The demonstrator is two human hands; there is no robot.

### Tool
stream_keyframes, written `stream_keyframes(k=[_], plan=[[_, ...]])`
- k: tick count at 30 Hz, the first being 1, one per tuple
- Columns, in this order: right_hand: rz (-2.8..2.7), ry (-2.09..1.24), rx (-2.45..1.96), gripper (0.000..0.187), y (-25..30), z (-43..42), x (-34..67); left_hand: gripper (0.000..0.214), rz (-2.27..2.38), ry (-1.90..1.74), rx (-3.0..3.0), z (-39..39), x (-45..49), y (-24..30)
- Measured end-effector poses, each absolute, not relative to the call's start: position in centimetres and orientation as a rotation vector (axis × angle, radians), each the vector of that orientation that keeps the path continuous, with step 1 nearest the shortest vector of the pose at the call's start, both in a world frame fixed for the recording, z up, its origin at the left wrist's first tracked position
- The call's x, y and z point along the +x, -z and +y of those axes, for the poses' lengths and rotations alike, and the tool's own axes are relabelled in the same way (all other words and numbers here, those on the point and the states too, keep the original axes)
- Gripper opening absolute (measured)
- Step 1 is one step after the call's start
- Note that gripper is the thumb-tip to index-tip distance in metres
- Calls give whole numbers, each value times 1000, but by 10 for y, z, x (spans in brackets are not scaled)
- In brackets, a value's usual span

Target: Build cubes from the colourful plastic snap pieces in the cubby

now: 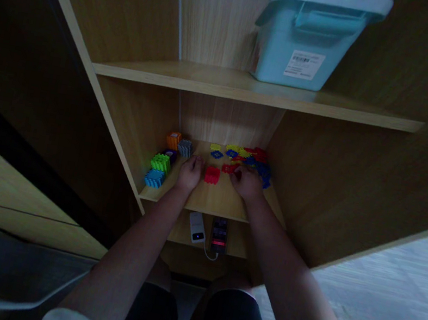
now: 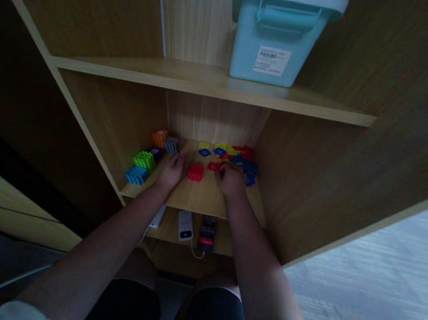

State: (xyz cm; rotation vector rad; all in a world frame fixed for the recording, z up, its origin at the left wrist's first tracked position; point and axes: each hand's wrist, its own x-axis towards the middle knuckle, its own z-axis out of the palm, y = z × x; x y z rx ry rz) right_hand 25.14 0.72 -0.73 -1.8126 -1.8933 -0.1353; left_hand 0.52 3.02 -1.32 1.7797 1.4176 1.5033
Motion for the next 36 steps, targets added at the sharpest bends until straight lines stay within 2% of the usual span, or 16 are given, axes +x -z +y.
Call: stream_keyframes(k=[2, 6, 10, 15, 24, 31, 36], plan=[[-1881, 108, -1795, 26, 9, 9, 253, 33, 1421, -1503, 1783, 30, 5, 13], [-1818, 60, -1735, 36, 14, 14, 258, 32, 1427, -1506, 1766, 30, 5, 13], [-1833, -22, -1649, 33, 17, 20, 262, 32, 1425, -1501, 1755, 29, 5, 11], [-1832, 93, -1733, 39, 15, 17, 260, 31, 1438, -1495, 1740, 28, 7, 9], [-1795, 40, -1837, 31, 10, 7, 253, 35, 1429, -1507, 1773, 31, 5, 15], [-1759, 53, -1393, 38, 2, 9, 256, 30, 1422, -1509, 1777, 31, 4, 14], [-1924, 27, -1132, 30, -9, -2, 237, 23, 1226, -1582, 1837, 20, 8, 7]])
